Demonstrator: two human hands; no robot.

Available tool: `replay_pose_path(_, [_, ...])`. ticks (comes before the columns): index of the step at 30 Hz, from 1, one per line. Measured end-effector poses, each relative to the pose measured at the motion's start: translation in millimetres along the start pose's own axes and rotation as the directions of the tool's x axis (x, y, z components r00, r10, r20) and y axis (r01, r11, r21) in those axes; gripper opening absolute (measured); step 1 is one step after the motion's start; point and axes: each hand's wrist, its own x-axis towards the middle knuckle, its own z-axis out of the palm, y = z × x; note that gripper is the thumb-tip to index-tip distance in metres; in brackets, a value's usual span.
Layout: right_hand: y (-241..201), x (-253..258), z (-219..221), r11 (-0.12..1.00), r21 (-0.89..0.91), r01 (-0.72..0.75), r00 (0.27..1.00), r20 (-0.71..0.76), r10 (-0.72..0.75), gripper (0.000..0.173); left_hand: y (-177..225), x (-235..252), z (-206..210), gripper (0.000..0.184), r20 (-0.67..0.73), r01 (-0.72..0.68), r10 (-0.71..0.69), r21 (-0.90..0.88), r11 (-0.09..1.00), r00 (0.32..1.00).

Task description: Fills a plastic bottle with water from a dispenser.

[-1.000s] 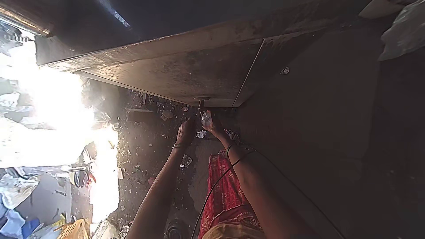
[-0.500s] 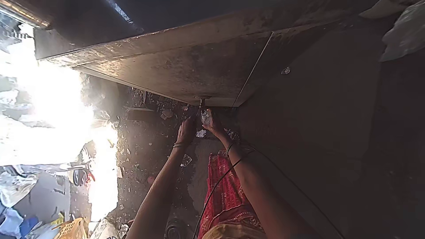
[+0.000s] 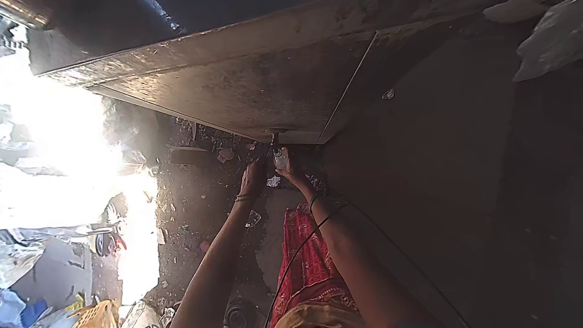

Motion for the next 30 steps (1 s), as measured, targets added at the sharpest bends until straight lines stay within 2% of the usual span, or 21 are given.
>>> replay_pose_path(11, [10, -9, 2, 0.998, 0.036, 0.055, 0.998, -0.009, -0.054, 0.097, -2, -2, 1, 0.032, -0.002, -0.007, 0.007, -0.028, 1.0, 1.0])
replay_pose_path(18, [8, -9, 2, 0.999, 0.03, 0.032, 0.999, 0.0, -0.032, 0.099, -2, -2, 1, 0.032, 0.0, -0.003, 0.003, -0.025, 1.0, 1.0])
replay_pose_path(23, [-6, -4, -4, 1.0, 0.021, 0.023, 1.0, 0.002, -0.023, 0.094, -2, -2, 1, 0.031, -0.002, -0.009, 0.009, -0.022, 1.0, 1.0])
replay_pose_path(30, [4, -11, -3, 0.999, 0.024, 0.024, 1.0, 0.003, -0.024, 0.101, -2, -1, 1, 0.031, -0.008, -0.006, 0.006, -0.002, 1.0, 1.0])
